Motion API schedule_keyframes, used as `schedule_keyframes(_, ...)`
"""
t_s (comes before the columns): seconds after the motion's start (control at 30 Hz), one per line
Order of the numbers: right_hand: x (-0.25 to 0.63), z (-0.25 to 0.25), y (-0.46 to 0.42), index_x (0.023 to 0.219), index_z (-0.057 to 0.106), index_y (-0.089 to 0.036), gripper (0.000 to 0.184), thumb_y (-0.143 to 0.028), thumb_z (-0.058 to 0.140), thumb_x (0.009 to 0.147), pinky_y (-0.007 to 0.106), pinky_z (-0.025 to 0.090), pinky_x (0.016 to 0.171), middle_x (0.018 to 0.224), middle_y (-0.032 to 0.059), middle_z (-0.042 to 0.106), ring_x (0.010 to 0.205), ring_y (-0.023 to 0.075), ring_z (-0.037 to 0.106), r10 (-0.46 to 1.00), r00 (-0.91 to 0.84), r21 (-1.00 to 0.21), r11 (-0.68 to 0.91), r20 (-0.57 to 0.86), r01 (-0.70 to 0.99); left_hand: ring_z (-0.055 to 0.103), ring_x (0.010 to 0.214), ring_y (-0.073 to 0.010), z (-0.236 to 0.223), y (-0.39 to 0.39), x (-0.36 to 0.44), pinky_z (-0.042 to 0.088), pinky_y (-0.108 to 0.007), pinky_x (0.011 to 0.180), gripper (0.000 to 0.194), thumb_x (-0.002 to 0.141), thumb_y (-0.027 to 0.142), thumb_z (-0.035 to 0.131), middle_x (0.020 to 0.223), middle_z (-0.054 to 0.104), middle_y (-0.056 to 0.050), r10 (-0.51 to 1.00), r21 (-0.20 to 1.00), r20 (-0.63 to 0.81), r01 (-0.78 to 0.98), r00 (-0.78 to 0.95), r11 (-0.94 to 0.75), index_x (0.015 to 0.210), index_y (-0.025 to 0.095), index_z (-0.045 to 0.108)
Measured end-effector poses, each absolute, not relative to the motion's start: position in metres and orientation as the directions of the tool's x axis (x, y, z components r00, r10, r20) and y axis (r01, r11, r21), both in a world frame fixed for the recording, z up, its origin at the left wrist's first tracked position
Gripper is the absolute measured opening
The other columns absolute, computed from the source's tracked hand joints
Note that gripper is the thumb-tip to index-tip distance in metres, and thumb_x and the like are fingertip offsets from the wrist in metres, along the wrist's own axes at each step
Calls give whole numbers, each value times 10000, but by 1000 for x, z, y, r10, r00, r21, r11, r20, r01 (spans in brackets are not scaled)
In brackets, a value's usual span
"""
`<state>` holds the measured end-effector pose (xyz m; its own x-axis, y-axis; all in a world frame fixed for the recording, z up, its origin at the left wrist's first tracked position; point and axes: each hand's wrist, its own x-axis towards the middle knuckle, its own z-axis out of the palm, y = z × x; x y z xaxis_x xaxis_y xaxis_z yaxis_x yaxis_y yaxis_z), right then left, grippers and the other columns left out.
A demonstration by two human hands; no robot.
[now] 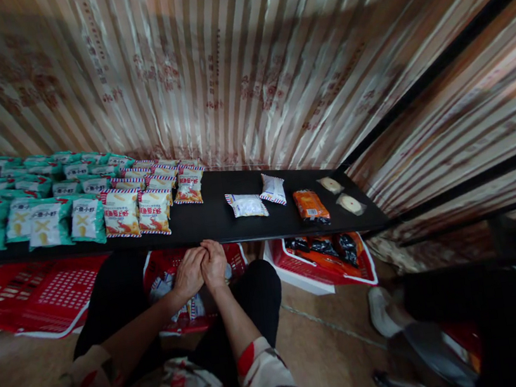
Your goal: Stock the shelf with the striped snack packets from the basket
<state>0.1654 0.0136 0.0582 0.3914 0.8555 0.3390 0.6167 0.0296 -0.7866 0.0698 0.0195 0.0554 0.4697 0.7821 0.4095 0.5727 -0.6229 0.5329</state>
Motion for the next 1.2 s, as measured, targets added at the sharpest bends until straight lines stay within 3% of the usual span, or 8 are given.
schedule_keyframes(0.17, 163, 39, -13, 918, 668, -130, 341, -80, 361, 778, 269, 421, 894, 964, 89, 653, 947, 161, 573, 898, 409, -736, -166, 163, 656, 510, 1006, -221, 36, -2, 66, 448, -375, 914, 302, 826, 122, 402, 1064, 594, -112, 818, 550, 228, 623, 529, -556, 1076, 150, 570)
schedule_keyframes(0.3, 162, 25, -29, 985, 661, -120, 326, -94, 404, 786, 282, 393, 919, 1002, 117, 655, 1005, 197, 570, 902, 426, -568, -387, -70, 726, 516, 1033, -215, 21, -16, 63, 399, -356, 966, 307, 817, 105, 383, 1070, 599, -104, 813, 541, 16, 679, 582, -497, 1047, 143, 583)
schedule_keyframes(0.5, 164, 12, -37, 1108, 619, -94, 364, -134, 471, 778, 299, 385, 910, 1102, 157, 632, 1074, 250, 555, 804, 490, -365, -591, -336, 719, 466, 1166, -220, 4, -31, 61, 339, -319, 1015, 394, 775, 79, 391, 1195, 561, -136, 745, 487, -303, 769, 594, -414, 1135, 89, 548)
schedule_keyframes(0.73, 163, 8, -38, 1150, 595, -99, 401, -160, 505, 764, 318, 375, 920, 1118, 168, 616, 1106, 268, 533, 775, 526, -340, -629, -351, 699, 353, 1294, -224, -8, -39, 53, 253, -322, 1081, 543, 727, 69, 439, 1369, 436, -150, 718, 462, -394, 799, 574, -385, 1269, 59, 463)
schedule_keyframes(0.9, 162, 12, -37, 1115, 624, -99, 358, -178, 476, 799, 304, 350, 963, 1209, 190, 545, 1147, 268, 510, 740, 588, -361, -672, -327, 646, 341, 1305, -235, -7, -39, 48, 271, -318, 1071, 553, 747, 48, 399, 1405, 385, -159, 732, 445, -421, 825, 535, -347, 1298, 50, 438)
schedule_keyframes(1.2, 165, 13, -37, 1218, 524, -35, 451, -157, 499, 784, 257, 451, 794, 1120, 213, 598, 955, 230, 632, 699, 604, -404, -715, -383, 571, 368, 1292, -216, -9, -36, 43, 304, -319, 1057, 536, 763, 46, 379, 1392, 412, -140, 750, 440, -455, 853, 480, -279, 1293, 78, 453)
